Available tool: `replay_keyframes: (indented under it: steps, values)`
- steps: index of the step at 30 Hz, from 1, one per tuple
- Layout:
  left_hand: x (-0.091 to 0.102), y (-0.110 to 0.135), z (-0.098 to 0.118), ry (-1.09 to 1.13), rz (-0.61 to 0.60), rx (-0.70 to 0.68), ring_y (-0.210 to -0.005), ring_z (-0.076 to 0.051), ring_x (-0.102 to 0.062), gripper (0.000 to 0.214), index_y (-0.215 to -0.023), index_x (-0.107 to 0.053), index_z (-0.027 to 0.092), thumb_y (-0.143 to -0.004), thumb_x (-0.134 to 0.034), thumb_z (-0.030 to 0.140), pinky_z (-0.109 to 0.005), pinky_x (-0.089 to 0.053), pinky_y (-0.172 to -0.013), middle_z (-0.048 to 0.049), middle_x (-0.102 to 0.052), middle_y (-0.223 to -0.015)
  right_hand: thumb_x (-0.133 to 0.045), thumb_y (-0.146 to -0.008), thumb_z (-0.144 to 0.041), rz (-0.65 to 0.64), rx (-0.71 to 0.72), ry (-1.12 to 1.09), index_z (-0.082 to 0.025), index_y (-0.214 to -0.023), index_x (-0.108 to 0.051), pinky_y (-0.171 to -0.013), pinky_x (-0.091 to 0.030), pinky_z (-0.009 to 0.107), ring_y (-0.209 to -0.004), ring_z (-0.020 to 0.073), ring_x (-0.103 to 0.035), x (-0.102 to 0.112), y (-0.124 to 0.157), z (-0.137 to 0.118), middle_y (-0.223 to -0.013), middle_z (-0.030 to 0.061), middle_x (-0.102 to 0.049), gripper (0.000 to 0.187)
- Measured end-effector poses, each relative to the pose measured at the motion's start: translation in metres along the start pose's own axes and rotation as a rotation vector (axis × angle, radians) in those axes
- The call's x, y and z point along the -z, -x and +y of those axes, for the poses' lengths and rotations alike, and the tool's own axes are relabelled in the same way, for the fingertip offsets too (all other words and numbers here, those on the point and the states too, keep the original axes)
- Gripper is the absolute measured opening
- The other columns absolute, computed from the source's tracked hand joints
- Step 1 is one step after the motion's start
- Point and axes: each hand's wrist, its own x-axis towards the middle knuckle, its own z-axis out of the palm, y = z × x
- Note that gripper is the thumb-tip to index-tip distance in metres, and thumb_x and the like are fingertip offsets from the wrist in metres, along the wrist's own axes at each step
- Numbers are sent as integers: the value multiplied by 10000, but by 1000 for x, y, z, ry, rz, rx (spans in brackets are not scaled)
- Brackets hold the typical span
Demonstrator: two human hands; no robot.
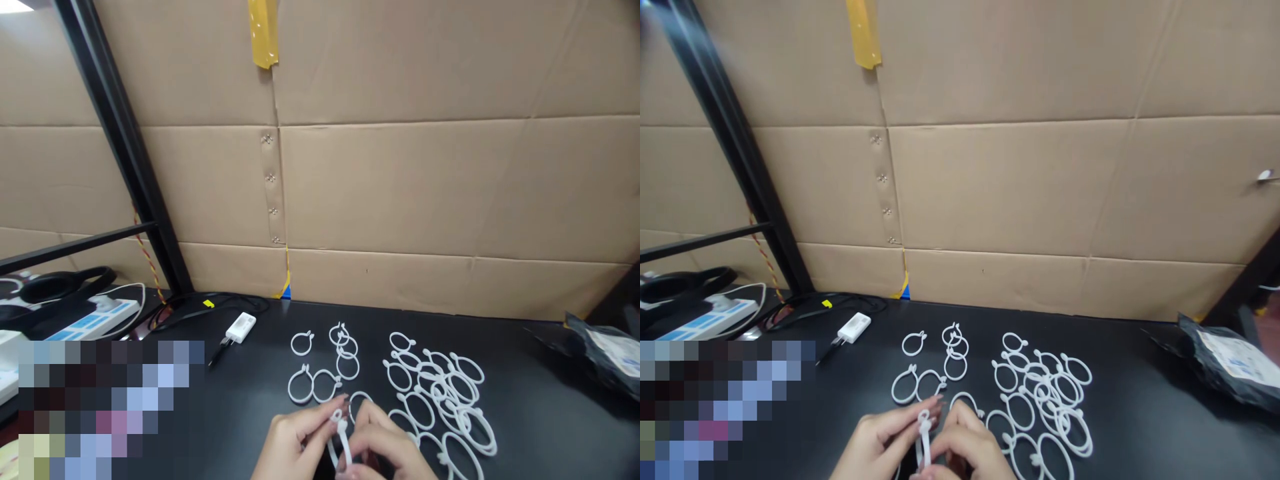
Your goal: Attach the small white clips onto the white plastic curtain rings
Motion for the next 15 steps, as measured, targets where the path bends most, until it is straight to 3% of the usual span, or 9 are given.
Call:
replay_keyframes:
  steps: [3, 7, 11, 15]
  values:
    - [0, -1, -1, 118, -38, -4, -1049, -233, -657, 383, -1240, -592, 279, -874, -549, 382, -328, -479, -937, -39, -681, -1157, -606, -828, -461, 57, -13, -66, -226, -715, -689, -626, -447, 271, -672, 153, -538, 1, 1, 2, -710, 2, -515, 273]
    - [0, -1, -2, 460, -129, -32, -1153, -227, -588, 574, -1405, -348, 289, -885, -535, 446, -392, -394, -1020, -75, -619, -1257, -562, -855, -456, 151, 4, -44, -232, -726, -680, -601, -439, 269, -643, 152, -524, 7, 0, 1, -694, 2, -512, 284]
    - [-1, 0, -6, 634, -194, -57, -1259, -241, -482, 520, -1362, -424, 321, -874, -575, 415, -408, -339, -1060, -77, -559, -1327, -554, -863, -450, 154, 86, -5, -234, -743, -666, -585, -448, 265, -631, 150, -523, 4, 1, 5, -690, 1, -506, 271]
    - [-1, 1, -5, 536, -147, -40, -1221, -277, -520, 556, -1304, -519, 289, -791, -669, 438, -408, -384, -1034, -90, -572, -1309, -497, -891, -477, 108, 163, 157, -238, -791, -675, -537, -439, 251, -607, 145, -510, -4, 7, 15, -704, 9, -492, 315]
